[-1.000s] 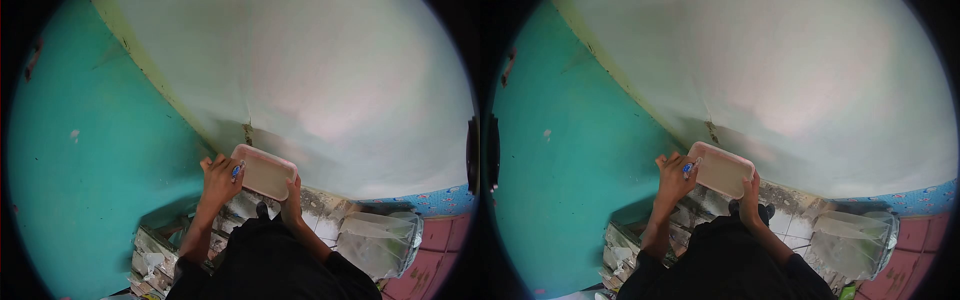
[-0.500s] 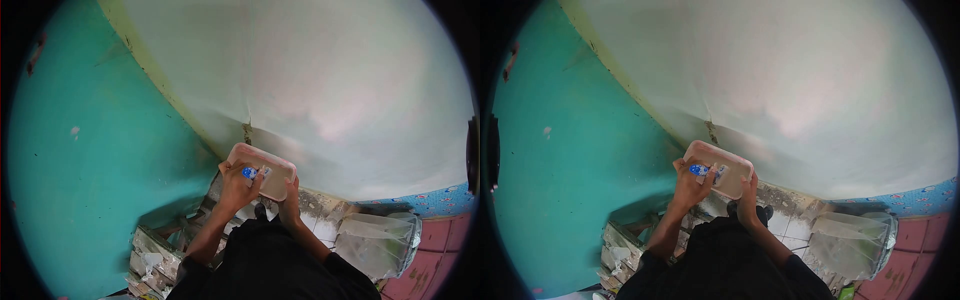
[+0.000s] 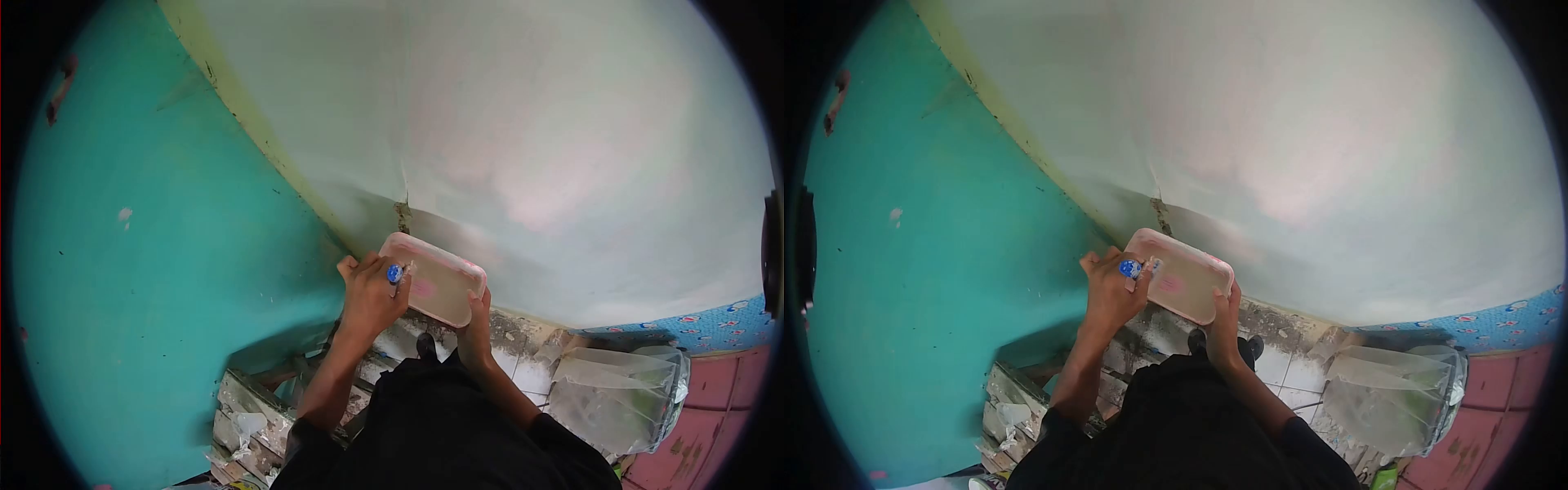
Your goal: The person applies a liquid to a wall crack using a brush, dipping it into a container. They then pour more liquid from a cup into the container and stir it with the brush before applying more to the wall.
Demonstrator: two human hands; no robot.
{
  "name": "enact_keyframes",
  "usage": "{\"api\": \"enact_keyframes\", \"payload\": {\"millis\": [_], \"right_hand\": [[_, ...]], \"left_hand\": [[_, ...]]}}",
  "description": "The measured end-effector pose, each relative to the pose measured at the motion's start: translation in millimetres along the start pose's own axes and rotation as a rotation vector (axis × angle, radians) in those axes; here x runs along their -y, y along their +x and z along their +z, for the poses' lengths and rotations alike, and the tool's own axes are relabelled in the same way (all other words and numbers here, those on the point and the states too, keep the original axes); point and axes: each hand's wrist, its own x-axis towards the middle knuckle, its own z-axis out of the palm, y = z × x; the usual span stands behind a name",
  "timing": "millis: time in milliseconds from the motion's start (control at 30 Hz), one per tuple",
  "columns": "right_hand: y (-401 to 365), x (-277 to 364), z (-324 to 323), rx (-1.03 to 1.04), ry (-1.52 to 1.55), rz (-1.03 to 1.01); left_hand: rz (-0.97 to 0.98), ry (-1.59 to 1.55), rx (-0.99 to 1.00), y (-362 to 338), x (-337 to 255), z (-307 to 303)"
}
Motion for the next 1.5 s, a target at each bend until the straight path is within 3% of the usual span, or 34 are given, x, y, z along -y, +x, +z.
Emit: {"api": "enact_keyframes", "payload": {"millis": [233,433,633,733,833,933,1033,1233,1333,1433,1500], "right_hand": [[0,10,3,0.016,0.019,0.004],[8,15,-12,0.072,-0.030,0.010],[17,27,-19,0.047,-0.058,0.038],[18,44,-19,0.049,-0.029,0.079],[23,46,-27,0.073,-0.047,0.034],[29,47,-39,0.108,-0.070,0.014],[32,49,-38,0.124,-0.039,-0.007],[25,70,-35,0.138,-0.042,0.075],[30,67,-44,0.178,-0.071,0.064],[38,65,-56,0.176,-0.089,0.057],[37,76,-50,0.214,-0.032,0.086]], "left_hand": [[0.070,0.176,-0.083,16,4,-8],[0.113,0.006,-0.064,20,-25,19],[-0.004,-0.236,-0.069,32,-53,27],[-0.093,-0.154,-0.058,39,-55,30],[-0.061,-0.139,-0.140,37,-45,30],[-0.181,-0.051,-0.224,38,-51,14],[-0.480,-0.174,-0.196,37,-69,11],[-0.740,-0.490,-0.258,18,-91,39],[-0.764,-0.486,-0.200,11,-98,43],[-0.451,-0.267,-0.091,16,-101,31],[-0.372,-0.317,-0.061,19,-95,30]]}}
